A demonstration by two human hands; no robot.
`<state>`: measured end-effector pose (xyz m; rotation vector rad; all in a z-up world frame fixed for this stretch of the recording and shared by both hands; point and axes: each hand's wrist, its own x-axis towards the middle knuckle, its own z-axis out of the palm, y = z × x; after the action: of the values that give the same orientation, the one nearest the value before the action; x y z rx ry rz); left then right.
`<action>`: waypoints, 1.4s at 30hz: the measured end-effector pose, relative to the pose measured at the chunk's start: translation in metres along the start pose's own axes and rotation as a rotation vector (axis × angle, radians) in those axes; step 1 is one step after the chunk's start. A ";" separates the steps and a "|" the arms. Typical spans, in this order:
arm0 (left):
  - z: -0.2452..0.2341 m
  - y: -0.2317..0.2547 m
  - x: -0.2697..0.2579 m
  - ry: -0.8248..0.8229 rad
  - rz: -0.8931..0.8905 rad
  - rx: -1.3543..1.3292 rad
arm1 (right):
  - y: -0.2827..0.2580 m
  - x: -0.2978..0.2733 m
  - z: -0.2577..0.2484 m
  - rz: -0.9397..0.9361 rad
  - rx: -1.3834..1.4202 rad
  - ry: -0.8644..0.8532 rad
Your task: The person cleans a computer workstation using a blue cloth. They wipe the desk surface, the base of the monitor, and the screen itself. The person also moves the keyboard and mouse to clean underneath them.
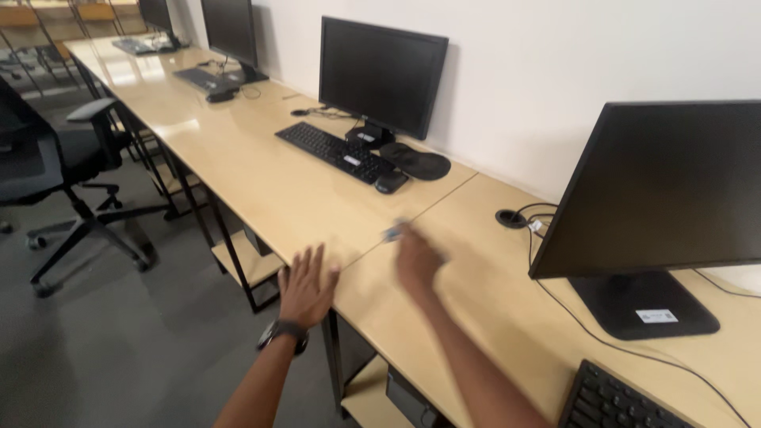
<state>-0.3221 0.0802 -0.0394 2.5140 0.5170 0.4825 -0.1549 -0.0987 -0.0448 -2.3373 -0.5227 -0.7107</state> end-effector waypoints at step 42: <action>0.033 0.062 -0.018 0.219 0.226 -0.010 | 0.066 -0.060 -0.100 0.141 -0.115 -0.211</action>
<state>-0.3077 0.0095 -0.0355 2.5361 0.3088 0.8500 -0.2022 -0.2244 -0.0453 -2.5444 -0.4116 -0.4416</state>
